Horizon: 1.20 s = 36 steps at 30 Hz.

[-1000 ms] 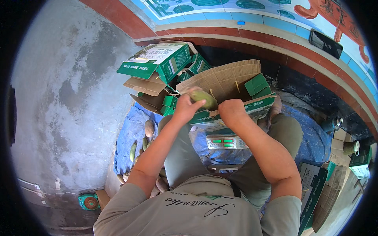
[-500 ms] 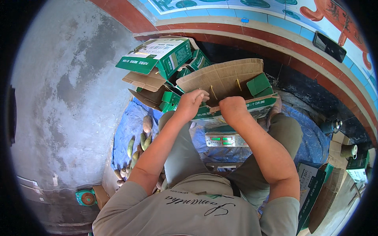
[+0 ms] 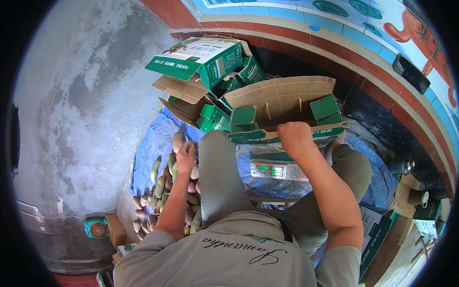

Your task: Sorting, weighing, and packing green radishes into cardboard boxes.

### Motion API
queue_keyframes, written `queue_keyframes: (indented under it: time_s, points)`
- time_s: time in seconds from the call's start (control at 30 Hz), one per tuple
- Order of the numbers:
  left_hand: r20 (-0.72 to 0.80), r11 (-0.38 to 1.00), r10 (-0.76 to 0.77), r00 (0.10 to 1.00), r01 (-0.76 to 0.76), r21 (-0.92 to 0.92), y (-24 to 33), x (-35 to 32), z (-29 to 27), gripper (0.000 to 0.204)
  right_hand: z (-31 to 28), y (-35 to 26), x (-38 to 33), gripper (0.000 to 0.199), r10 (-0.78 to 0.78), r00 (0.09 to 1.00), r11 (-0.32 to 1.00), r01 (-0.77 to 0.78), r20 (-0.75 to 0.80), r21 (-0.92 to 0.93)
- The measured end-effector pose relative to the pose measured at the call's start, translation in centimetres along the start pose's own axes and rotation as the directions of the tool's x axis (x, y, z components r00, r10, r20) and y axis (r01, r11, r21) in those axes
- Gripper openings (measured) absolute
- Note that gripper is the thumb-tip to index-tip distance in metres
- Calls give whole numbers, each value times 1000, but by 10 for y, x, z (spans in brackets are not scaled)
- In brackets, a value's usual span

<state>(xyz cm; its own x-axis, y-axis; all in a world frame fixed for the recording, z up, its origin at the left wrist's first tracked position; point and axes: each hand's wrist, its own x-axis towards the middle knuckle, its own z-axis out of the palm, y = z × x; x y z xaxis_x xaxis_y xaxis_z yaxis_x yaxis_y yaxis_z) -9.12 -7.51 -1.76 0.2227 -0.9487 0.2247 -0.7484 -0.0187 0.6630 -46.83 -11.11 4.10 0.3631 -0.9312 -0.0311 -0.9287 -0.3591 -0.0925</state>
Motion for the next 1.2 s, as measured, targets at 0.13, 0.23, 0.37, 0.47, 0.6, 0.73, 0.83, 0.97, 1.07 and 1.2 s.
queue_keyframes:
  time_s: [0.13,0.23,0.37,0.47,0.6,0.73,0.83,0.97,1.07,1.2]
  points:
    - [346,906,-278,896,126,404,-83,-62,32,23,5,5,-4,7,1,1000,1000,-1,-10,-16]
    - [417,868,-446,792,271,415,-262,-156,49,29,-12,-16,8,4,-110,987,994,110,-118,-9]
    - [666,842,-478,573,83,533,-278,-221,106,37,6,11,-5,2,-37,995,999,35,-96,-28]
    - [633,803,-537,558,108,586,-244,-244,91,41,3,6,-1,5,-64,994,998,65,-89,2]
    - [583,757,-590,559,132,640,-194,-250,75,46,-2,-1,2,13,-45,998,998,48,-52,49]
    - [538,725,-646,542,214,654,-177,-246,72,50,-12,-6,5,15,-39,999,996,41,-34,76]
    - [544,715,-680,491,281,641,-188,-245,79,60,-12,-8,7,16,-43,999,996,44,-15,83]
    - [550,705,-670,498,194,682,-167,-219,81,55,-12,-6,6,17,4,1000,996,-5,6,86]
    - [558,690,-700,445,220,690,-164,-201,85,63,-13,-6,7,17,19,1000,995,-20,13,98]
    - [621,725,-668,410,170,668,-166,-186,90,61,-13,-7,9,17,28,1000,988,-29,10,150]
